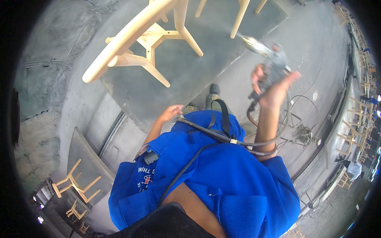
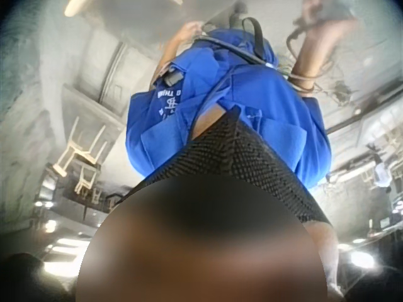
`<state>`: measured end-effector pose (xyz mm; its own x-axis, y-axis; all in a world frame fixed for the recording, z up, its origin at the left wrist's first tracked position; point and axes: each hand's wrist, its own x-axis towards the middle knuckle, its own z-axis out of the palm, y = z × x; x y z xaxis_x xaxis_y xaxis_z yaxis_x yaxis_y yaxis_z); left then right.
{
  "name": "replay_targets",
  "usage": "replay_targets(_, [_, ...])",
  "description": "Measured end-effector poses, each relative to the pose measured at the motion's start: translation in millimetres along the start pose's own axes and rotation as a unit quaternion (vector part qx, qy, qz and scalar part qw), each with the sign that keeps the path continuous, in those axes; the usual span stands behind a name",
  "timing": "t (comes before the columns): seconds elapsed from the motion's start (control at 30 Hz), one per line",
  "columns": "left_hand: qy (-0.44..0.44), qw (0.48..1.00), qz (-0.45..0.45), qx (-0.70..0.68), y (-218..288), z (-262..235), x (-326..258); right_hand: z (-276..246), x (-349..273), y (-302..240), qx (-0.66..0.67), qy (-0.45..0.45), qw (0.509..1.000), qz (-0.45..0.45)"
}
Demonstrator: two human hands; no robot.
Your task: The person uses a spray gun to apply a finish to multiple wooden chair frames on a workbench. They repeatedly reposition each chair to coat all sides, then move to the next chair and repeat the process.
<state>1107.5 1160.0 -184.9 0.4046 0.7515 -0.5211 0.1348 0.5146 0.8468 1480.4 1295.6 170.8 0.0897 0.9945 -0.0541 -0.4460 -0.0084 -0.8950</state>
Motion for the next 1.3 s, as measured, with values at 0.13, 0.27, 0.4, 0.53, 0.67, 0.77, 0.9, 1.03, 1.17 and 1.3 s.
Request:
replay_targets(0.13, [0.122,0.991,-0.048,-0.033,-9.6,35.9,-73.1,-33.3,47.6,101.3,-0.009,0.065,0.99,0.127])
replay_targets(0.27, [0.177,0.98,-0.067,0.059,-4.9,63.6,-130.7,-84.6,53.4,181.9,-0.091,0.179,0.965,0.17])
replay_targets(0.4, [0.273,0.954,-0.124,0.005,-5.8,87.9,-142.3,-122.3,43.4,220.4,-0.151,0.241,0.939,0.195])
replay_targets(0.53, [0.33,0.929,-0.112,-0.123,16.8,98.3,-126.7,-121.9,39.8,213.1,-0.193,0.232,0.929,0.212])
replay_targets(0.67, [0.329,0.944,-0.023,0.003,70.6,114.7,-113.8,-96.5,24.6,170.8,-0.07,0.14,0.964,0.213])
replay_targets(0.77, [0.294,0.953,-0.015,0.067,107.7,131.3,-111.1,-79.0,10.1,151.9,0.132,-0.035,0.971,0.198])
replay_targets(0.9, [0.301,0.951,-0.039,0.065,124.1,161.9,-128.4,-64.8,5.6,185.2,0.125,-0.082,0.935,0.32])
replay_targets(1.03, [0.324,0.942,-0.074,0.048,119.2,172.1,-166.4,-62.5,-1.9,256.9,-0.065,-0.005,0.937,0.343])
replay_targets(1.17, [0.327,0.94,-0.097,0.008,113.4,160.4,-202.8,-75.7,-14.2,312.0,-0.145,0.081,0.913,0.372])
replay_targets(1.3, [0.374,0.921,-0.101,-0.043,107.4,157.4,-224.2,-68.8,-34.0,329.6,-0.154,0.124,0.895,0.4])
